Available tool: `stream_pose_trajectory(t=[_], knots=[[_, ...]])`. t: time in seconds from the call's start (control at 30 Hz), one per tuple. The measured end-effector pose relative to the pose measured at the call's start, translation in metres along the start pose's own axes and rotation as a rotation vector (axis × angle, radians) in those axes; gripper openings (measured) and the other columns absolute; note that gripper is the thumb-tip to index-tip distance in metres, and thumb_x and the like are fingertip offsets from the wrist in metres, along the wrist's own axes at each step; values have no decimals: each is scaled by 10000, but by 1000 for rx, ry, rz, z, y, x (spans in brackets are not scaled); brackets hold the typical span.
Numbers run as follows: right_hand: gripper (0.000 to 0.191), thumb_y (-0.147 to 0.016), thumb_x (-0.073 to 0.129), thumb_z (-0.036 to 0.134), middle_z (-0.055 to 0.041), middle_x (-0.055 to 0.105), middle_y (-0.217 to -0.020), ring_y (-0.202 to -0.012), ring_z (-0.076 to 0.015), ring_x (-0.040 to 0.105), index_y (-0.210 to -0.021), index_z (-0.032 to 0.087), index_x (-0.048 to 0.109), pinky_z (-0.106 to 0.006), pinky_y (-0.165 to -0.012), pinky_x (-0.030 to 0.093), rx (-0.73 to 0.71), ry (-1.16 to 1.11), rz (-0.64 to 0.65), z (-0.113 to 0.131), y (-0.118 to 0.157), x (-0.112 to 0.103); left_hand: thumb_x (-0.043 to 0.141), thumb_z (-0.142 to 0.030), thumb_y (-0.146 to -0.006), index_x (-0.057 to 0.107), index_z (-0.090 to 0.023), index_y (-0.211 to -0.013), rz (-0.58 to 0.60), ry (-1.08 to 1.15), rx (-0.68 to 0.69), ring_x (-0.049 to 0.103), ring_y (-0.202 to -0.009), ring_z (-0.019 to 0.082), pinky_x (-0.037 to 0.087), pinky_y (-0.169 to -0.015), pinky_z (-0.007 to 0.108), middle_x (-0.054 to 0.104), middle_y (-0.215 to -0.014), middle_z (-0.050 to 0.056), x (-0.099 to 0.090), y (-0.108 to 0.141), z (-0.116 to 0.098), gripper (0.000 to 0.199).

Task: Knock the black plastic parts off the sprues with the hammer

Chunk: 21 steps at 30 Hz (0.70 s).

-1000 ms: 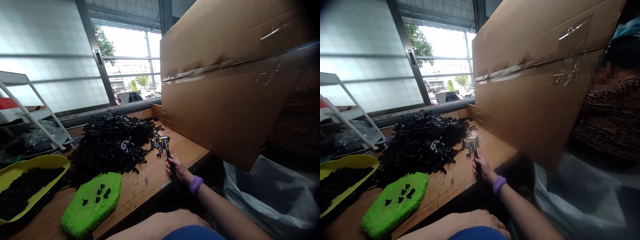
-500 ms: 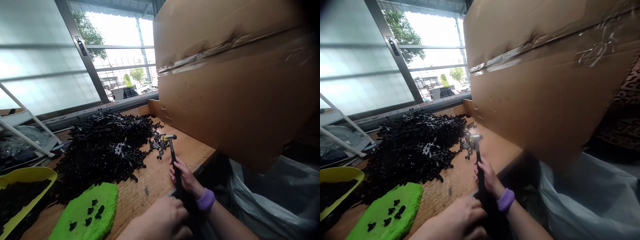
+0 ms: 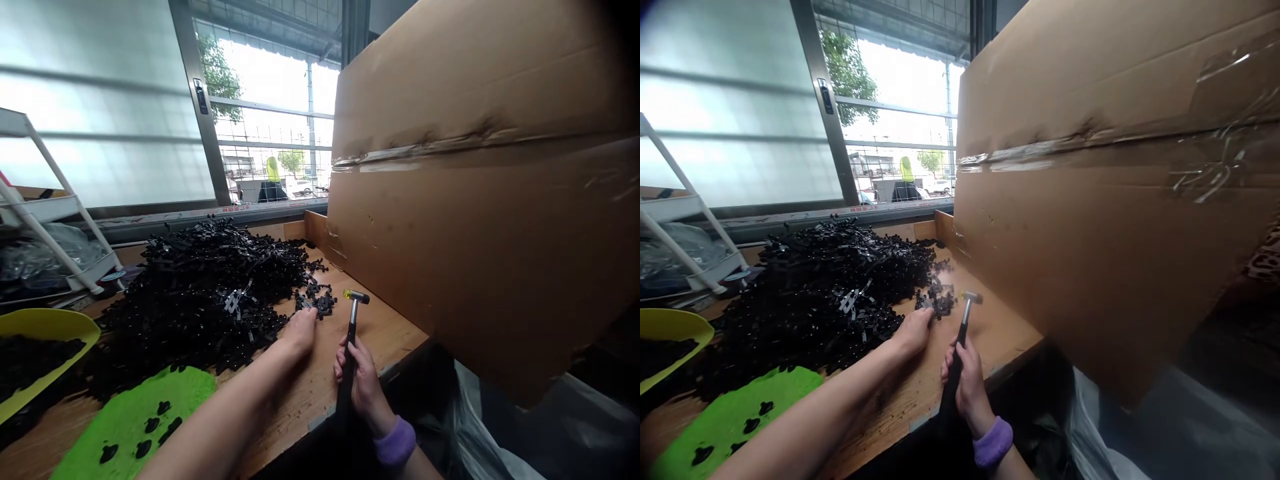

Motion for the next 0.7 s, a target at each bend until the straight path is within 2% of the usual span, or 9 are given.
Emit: stream_pose_trajectory(t=[0.1, 0.23, 0.33, 0.43, 0.5, 0.6, 0.7], knots=[[313, -746, 589, 437, 68, 421, -561, -422, -84, 430, -866, 215, 403, -190, -395, 284, 0, -2, 20, 1, 2, 3, 456, -33, -720, 579, -149, -959, -22, -5, -17, 598, -865, 226, 438, -752, 299, 618, -929, 117, -17, 11, 15, 293], [291, -755, 587, 418, 65, 437, -575, -426, -83, 435, -869, 215, 412, -191, -396, 285, 0, -21, 42, 2, 3, 5, 478, -41, -682, 510, -164, -1169, -69, 13, -17, 579, -908, 199, 431, -795, 276, 605, -1052, 90, -52, 40, 36, 504], [295, -741, 597, 411, 65, 443, -572, -428, -83, 441, -864, 213, 415, -191, -399, 302, 15, -17, 52, 0, 2, 4, 455, -39, -670, 539, -178, -1153, -118, 129, -53, 579, -826, 175, 432, -766, 270, 621, -970, 59, -70, 63, 51, 509], [284, -738, 590, 405, 62, 448, -563, -428, -80, 444, -850, 204, 422, -187, -400, 319, 33, 15, 64, -2, 1, 6, 480, -70, -629, 578, -156, -1061, -138, 352, -218, 553, -653, 134, 431, -637, 249, 605, -852, 36, -72, 81, 75, 451], [272, -740, 585, 395, 64, 445, -556, -421, -76, 444, -843, 200, 425, -177, -389, 319, 45, 52, 64, -3, 1, 7, 496, -92, -608, 566, -139, -1028, -133, 603, -330, 546, -602, 115, 426, -583, 234, 594, -812, 26, -67, 92, 89, 428], [271, -735, 595, 378, 59, 482, -585, -401, -68, 454, -832, 197, 418, -159, -356, 300, 70, 119, 73, -5, 2, 14, 512, -102, -593, 547, -133, -1001, -81, 944, -369, 577, -618, 111, 434, -575, 219, 603, -785, 16, -60, 106, 92, 411], [302, -719, 612, 371, 31, 566, -702, -379, -62, 463, -867, 200, 411, -159, -328, 294, 99, 162, 139, -13, 2, 33, 555, -114, -589, 546, -131, -974, -111, 1033, -385, 591, -612, 107, 439, -574, 222, 604, -812, 17, -62, 120, 95, 386]])
Point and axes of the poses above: each hand's wrist, its own y-axis away from the middle knuckle, its own x-axis out of the palm, z = x × y, the point moved 9 cm from there along -y, towards the middle knuckle
